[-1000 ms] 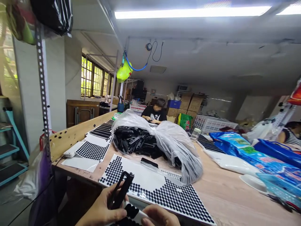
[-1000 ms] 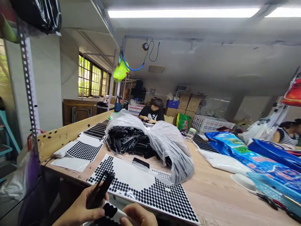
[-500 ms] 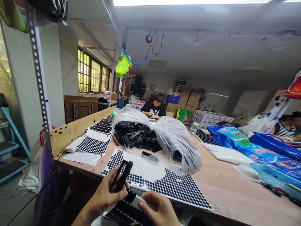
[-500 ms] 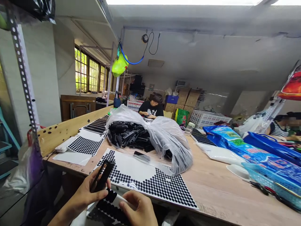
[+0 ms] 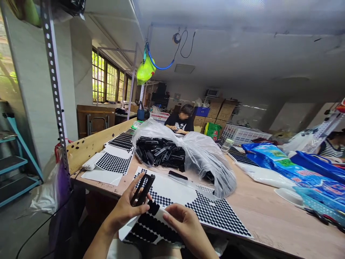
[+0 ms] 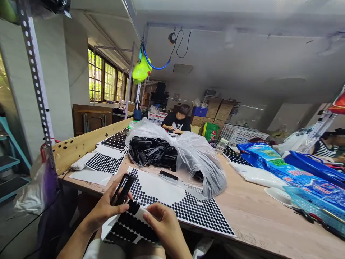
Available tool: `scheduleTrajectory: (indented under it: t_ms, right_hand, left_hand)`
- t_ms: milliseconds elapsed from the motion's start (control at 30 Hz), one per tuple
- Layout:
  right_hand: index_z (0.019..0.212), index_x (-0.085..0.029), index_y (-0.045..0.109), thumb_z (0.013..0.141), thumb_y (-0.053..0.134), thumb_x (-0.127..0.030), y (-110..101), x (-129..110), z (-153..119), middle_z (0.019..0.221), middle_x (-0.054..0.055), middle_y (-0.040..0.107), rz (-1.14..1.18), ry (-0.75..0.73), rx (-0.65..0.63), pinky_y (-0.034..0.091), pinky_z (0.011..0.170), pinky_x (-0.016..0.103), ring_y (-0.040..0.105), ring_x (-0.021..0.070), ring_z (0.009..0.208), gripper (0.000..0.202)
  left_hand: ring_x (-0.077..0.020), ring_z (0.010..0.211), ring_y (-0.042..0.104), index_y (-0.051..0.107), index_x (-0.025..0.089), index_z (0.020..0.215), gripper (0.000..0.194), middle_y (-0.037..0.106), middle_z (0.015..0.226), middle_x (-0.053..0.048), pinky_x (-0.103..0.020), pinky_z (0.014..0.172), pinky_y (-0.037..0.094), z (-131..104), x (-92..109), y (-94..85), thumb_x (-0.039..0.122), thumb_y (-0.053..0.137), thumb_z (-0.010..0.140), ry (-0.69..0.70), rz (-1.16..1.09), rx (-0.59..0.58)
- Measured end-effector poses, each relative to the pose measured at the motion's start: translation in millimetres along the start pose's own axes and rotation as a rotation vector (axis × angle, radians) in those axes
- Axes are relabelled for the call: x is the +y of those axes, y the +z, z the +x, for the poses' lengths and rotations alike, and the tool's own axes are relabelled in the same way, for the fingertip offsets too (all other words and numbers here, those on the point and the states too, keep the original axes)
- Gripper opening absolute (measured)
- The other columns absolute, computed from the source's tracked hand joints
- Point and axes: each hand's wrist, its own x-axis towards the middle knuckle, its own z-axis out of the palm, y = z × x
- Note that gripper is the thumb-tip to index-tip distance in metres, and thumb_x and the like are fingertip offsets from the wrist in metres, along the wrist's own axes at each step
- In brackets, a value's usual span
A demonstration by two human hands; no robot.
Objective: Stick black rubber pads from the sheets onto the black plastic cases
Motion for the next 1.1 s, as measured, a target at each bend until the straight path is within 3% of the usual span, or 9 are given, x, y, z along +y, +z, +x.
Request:
scheduleTrajectory:
  t_ms: [200,400,733,867,967,1100]
  right_hand:
    - [0.087,-0.017,0.076,0.08,0.076,-0.062,15.3,-11.6,21.6,0.083,0.007,0.079,-0.069,-0.022,-0.018,0.051,0.072,0.032,0.071,0.0232,0.078,0.045]
    - [0.088,-0.017,0.077,0.083,0.074,-0.055,23.0,-17.8,35.2,0.085,0.007,0.08,-0.136,-0.028,-0.08,0.053,0.075,0.032,0.073,0.0242,0.082,0.038]
    - [0.09,-0.019,0.078,0.085,0.068,-0.053,4.6,-9.5,31.2,0.091,0.009,0.081,-0.2,0.026,-0.109,0.054,0.081,0.035,0.073,0.0271,0.087,0.035]
    - [0.098,-0.021,0.079,0.084,0.07,-0.043,-13.0,6.7,34.2,0.099,0.007,0.082,-0.286,0.031,-0.141,0.053,0.087,0.034,0.073,0.027,0.094,0.028]
    - [0.102,-0.023,0.081,0.083,0.072,-0.039,-26.5,30.3,44.8,0.103,0.007,0.082,-0.36,-0.009,-0.132,0.053,0.087,0.033,0.073,0.0262,0.094,0.026]
    - [0.103,-0.026,0.082,0.084,0.069,-0.033,-38.4,65.2,63.7,0.099,0.006,0.081,-0.395,-0.07,-0.106,0.053,0.082,0.029,0.073,0.0234,0.088,0.024]
  left_hand:
    - [-0.0186,0.093,0.064,0.036,0.025,0.163,0.102,0.074,0.103,-0.006,-0.03,0.092,0.051,-2.2,2.9,-20.4,0.036,0.09,0.077,0.043,0.043,0.123]
    - [-0.0244,0.097,0.068,0.044,0.023,0.158,0.098,0.073,0.102,-0.007,-0.035,0.092,0.055,-0.5,-12.4,-34.6,0.042,0.091,0.073,0.059,0.085,0.235]
    - [-0.0265,0.101,0.07,0.042,0.02,0.159,0.098,0.075,0.102,-0.008,-0.038,0.097,0.055,9.7,-29.8,-22.3,0.044,0.087,0.075,-0.025,0.148,0.235]
    - [-0.0281,0.102,0.071,0.051,0.019,0.151,0.091,0.075,0.101,-0.008,-0.039,0.098,0.054,23.8,-42.6,-12.5,0.046,0.087,0.072,-0.049,0.129,0.324]
    - [-0.0288,0.101,0.071,0.055,0.017,0.146,0.087,0.075,0.097,-0.008,-0.039,0.096,0.054,39.5,-53.5,-7.8,0.047,0.086,0.071,-0.042,0.121,0.426]
    - [-0.0292,0.098,0.071,0.053,0.015,0.146,0.088,0.076,0.095,-0.007,-0.04,0.094,0.053,62.3,-63.9,-5.2,0.045,0.085,0.069,-0.072,0.126,0.46]
